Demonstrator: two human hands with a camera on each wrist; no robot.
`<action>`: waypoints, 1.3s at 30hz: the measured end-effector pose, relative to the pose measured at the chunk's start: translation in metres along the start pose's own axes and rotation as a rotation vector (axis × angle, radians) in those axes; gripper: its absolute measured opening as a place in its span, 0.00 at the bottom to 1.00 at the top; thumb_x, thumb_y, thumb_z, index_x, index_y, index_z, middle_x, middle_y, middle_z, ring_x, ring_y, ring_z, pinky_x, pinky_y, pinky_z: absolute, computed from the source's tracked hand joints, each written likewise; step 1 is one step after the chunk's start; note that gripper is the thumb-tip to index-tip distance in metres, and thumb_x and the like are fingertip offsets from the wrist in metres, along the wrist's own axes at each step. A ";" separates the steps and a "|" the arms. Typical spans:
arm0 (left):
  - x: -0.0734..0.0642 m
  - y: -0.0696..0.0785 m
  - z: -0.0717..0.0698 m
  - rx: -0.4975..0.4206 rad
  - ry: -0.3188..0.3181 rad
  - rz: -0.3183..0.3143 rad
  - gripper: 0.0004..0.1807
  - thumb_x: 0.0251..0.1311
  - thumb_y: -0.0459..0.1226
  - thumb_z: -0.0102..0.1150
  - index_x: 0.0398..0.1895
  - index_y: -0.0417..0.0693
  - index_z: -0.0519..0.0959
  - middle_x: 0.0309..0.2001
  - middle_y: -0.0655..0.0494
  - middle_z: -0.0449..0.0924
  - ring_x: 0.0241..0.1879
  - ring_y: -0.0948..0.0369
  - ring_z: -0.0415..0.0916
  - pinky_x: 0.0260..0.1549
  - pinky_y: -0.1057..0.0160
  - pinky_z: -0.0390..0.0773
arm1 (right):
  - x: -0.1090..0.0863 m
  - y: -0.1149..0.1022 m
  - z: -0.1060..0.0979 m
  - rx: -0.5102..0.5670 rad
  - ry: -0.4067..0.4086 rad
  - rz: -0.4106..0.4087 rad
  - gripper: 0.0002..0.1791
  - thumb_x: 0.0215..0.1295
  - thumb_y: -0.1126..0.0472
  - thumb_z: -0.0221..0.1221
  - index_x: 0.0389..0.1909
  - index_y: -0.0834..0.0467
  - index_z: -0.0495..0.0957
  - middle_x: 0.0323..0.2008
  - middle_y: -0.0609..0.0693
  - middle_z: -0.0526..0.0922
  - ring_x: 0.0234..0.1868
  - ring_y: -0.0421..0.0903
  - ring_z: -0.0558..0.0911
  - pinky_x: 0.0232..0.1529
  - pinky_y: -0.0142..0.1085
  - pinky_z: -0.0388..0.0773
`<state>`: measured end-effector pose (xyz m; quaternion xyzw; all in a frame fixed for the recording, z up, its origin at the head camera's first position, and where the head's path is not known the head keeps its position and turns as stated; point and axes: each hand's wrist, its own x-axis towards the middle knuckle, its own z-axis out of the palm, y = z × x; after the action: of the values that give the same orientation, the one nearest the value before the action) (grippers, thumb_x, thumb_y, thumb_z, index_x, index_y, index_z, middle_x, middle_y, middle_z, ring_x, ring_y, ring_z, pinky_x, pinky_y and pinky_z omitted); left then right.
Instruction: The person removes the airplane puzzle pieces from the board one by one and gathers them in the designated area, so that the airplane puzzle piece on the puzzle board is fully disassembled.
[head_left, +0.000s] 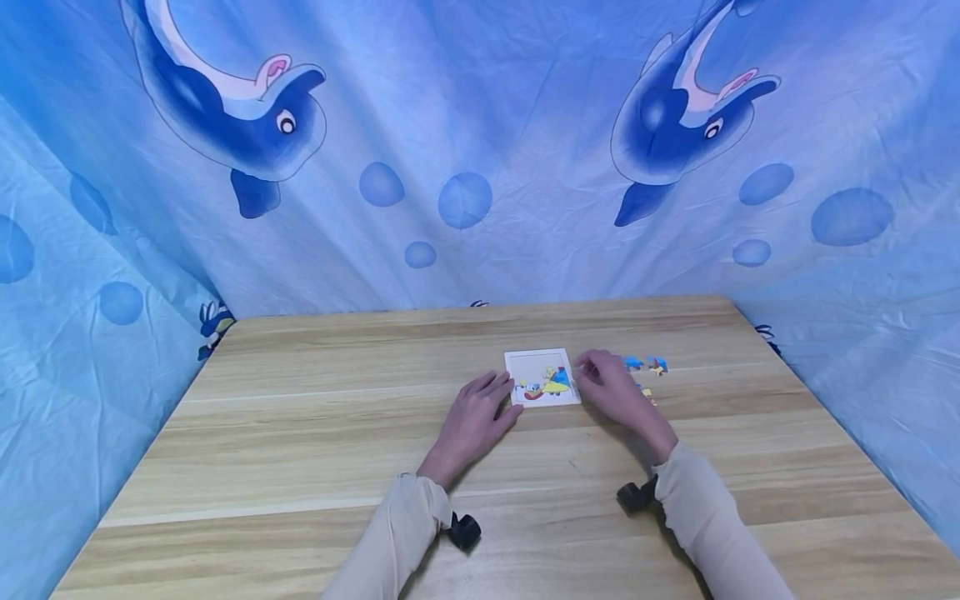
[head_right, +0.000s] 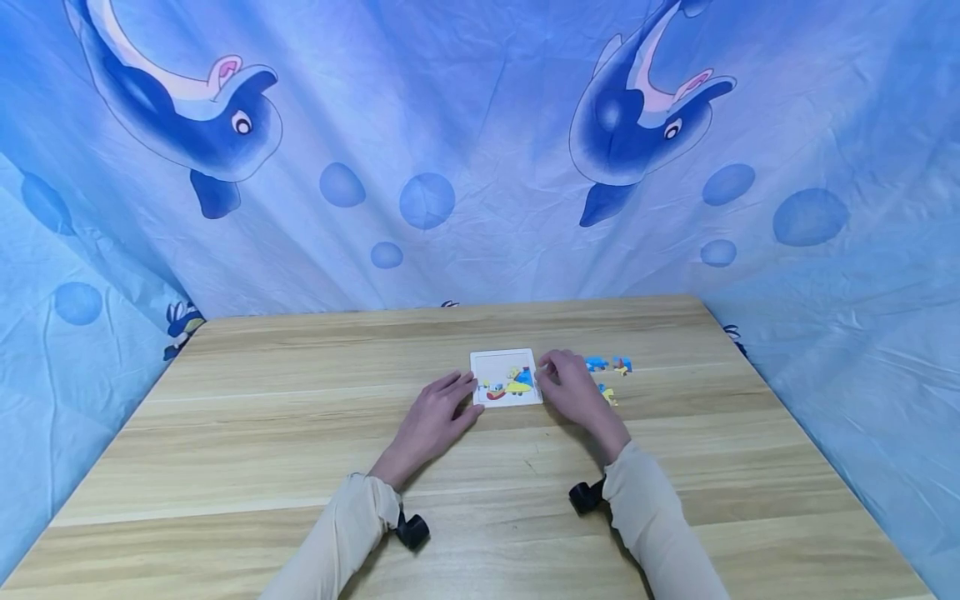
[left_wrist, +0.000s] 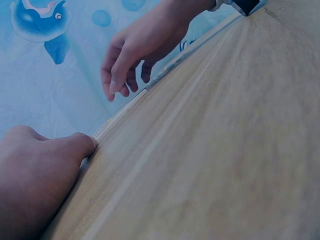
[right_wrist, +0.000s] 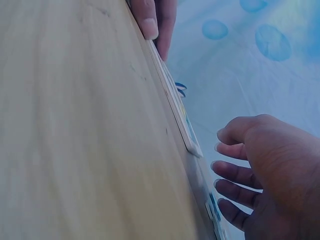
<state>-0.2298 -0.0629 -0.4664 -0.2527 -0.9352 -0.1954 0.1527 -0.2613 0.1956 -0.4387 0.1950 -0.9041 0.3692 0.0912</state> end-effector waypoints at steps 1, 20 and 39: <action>0.000 0.000 0.000 0.000 -0.001 0.000 0.27 0.66 0.52 0.52 0.62 0.46 0.75 0.64 0.51 0.72 0.66 0.53 0.65 0.64 0.52 0.65 | 0.001 -0.001 0.001 0.000 -0.005 0.000 0.11 0.65 0.65 0.58 0.45 0.67 0.78 0.35 0.55 0.79 0.39 0.49 0.76 0.42 0.42 0.75; 0.000 -0.001 0.000 0.006 -0.004 0.009 0.27 0.67 0.52 0.52 0.62 0.46 0.75 0.64 0.52 0.72 0.66 0.53 0.65 0.64 0.52 0.65 | 0.011 -0.008 0.020 -0.071 -0.034 -0.009 0.11 0.64 0.61 0.60 0.45 0.62 0.79 0.37 0.53 0.76 0.42 0.52 0.71 0.43 0.44 0.69; 0.000 -0.001 0.002 0.012 0.018 0.025 0.27 0.66 0.52 0.53 0.61 0.45 0.76 0.63 0.50 0.74 0.65 0.52 0.66 0.63 0.51 0.67 | 0.013 -0.012 0.029 -0.204 -0.011 -0.010 0.12 0.61 0.60 0.62 0.43 0.60 0.80 0.44 0.58 0.75 0.45 0.56 0.70 0.45 0.48 0.68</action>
<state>-0.2308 -0.0633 -0.4682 -0.2618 -0.9317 -0.1903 0.1649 -0.2682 0.1638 -0.4477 0.1911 -0.9364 0.2740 0.1075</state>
